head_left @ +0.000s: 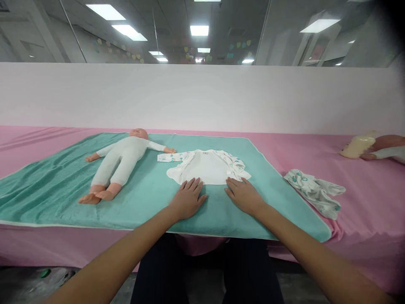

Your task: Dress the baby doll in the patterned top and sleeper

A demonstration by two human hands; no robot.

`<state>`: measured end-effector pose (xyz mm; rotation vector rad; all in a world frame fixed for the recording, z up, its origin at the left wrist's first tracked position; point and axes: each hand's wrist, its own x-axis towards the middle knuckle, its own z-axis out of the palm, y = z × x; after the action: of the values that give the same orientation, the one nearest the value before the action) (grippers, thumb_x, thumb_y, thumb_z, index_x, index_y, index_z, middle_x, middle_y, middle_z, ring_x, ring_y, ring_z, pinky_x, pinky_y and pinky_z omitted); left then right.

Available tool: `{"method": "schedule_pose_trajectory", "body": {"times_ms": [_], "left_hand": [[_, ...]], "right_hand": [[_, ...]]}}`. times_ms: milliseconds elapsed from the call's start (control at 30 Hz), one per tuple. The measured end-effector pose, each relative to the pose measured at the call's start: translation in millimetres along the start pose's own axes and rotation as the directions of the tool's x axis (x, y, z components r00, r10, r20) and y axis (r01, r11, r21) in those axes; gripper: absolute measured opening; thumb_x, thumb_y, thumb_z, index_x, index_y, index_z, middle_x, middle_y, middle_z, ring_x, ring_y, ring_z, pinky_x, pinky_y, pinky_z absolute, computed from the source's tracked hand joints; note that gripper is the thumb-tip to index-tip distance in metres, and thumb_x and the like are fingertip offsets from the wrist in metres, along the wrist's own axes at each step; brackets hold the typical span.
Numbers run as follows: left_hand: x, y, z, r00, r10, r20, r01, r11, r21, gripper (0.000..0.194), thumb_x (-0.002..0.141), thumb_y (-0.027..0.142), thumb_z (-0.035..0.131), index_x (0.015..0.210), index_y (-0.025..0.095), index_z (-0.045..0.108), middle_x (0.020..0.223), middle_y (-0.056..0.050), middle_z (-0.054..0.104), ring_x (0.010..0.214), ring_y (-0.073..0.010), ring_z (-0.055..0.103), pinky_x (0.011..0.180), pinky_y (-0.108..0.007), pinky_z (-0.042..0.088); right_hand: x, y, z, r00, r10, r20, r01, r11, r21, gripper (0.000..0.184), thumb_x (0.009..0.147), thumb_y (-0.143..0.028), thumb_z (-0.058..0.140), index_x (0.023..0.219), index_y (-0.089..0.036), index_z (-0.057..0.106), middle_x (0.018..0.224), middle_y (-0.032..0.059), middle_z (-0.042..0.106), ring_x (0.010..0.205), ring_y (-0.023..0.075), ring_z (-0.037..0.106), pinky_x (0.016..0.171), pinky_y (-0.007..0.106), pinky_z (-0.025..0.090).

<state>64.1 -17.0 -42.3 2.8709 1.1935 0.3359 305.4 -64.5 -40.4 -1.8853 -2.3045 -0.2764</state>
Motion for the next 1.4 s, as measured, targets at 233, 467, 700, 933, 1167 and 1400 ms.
{"method": "schedule_pose_trajectory", "body": {"times_ms": [233,467,700,933,1167,1400], "left_hand": [[-0.8,0.7,-1.7,1.0,0.01,-0.01,-0.01,1.0,0.0,0.063,0.091,0.055,0.015,0.14,0.017,0.03,0.149,-0.008,0.026,0.138,-0.0251,0.019,0.111,-0.046,0.019],[-1.0,-0.3,-0.1,1.0,0.013,-0.016,-0.013,1.0,0.007,0.062,0.092,0.054,0.015,0.141,0.018,0.029,0.149,-0.008,0.026,0.138,-0.025,0.019,0.111,-0.047,0.019],[-1.1,0.9,-1.9,1.0,0.008,-0.009,-0.008,1.0,0.011,0.062,0.092,0.054,0.015,0.141,0.018,0.029,0.149,-0.007,0.026,0.138,-0.0247,0.019,0.111,-0.046,0.019],[-1.7,1.7,-3.7,1.0,0.005,-0.006,-0.005,1.0,0.006,0.062,0.092,0.054,0.015,0.14,0.019,0.03,0.149,-0.007,0.026,0.138,-0.0247,0.019,0.111,-0.046,0.019],[-1.2,3.6,-5.7,1.0,-0.003,0.004,0.003,1.0,0.005,0.061,0.092,0.052,0.016,0.14,0.018,0.03,0.149,-0.008,0.025,0.138,-0.0247,0.019,0.111,-0.046,0.019],[-1.6,4.2,-5.9,1.0,-0.007,0.012,0.007,1.0,0.011,0.06,0.092,0.052,0.016,0.14,0.018,0.03,0.149,-0.007,0.026,0.138,-0.0247,0.019,0.111,-0.046,0.019]], "right_hand": [[-3.8,0.7,-6.5,1.0,-0.014,-0.023,0.014,1.0,-0.002,0.042,0.096,-0.033,0.023,0.125,-0.016,0.048,0.13,0.0097,0.051,0.121,0.0203,0.044,0.105,0.043,0.023],[-4.1,-1.2,-9.9,0.993,0.028,-0.117,-0.029,1.0,-0.005,0.031,0.093,-0.032,0.033,0.104,-0.017,0.058,0.103,0.0087,0.06,0.098,0.0222,0.052,0.095,0.038,0.033],[2.0,8.6,-4.6,0.99,0.044,-0.137,-0.039,0.998,0.044,0.04,0.092,-0.038,0.036,0.128,-0.024,0.045,0.105,0.0084,0.053,0.094,0.0235,0.046,0.084,0.037,0.037],[11.0,17.0,-3.4,0.993,0.041,-0.109,-0.036,0.998,0.048,0.034,0.093,-0.04,0.033,0.117,-0.026,0.053,0.096,0.0068,0.053,0.091,0.0229,0.046,0.081,0.038,0.036],[14.5,23.8,-2.8,0.995,0.007,-0.101,0.001,0.996,0.085,0.029,0.093,-0.038,0.034,0.106,-0.026,0.057,0.093,0.0049,0.055,0.089,0.021,0.048,0.082,0.037,0.035],[13.7,24.8,-6.7,0.989,-0.011,-0.146,0.024,0.996,0.09,0.03,0.094,-0.032,0.034,0.089,-0.022,0.062,0.087,0.0041,0.057,0.084,0.0182,0.051,0.083,0.037,0.037]]}}
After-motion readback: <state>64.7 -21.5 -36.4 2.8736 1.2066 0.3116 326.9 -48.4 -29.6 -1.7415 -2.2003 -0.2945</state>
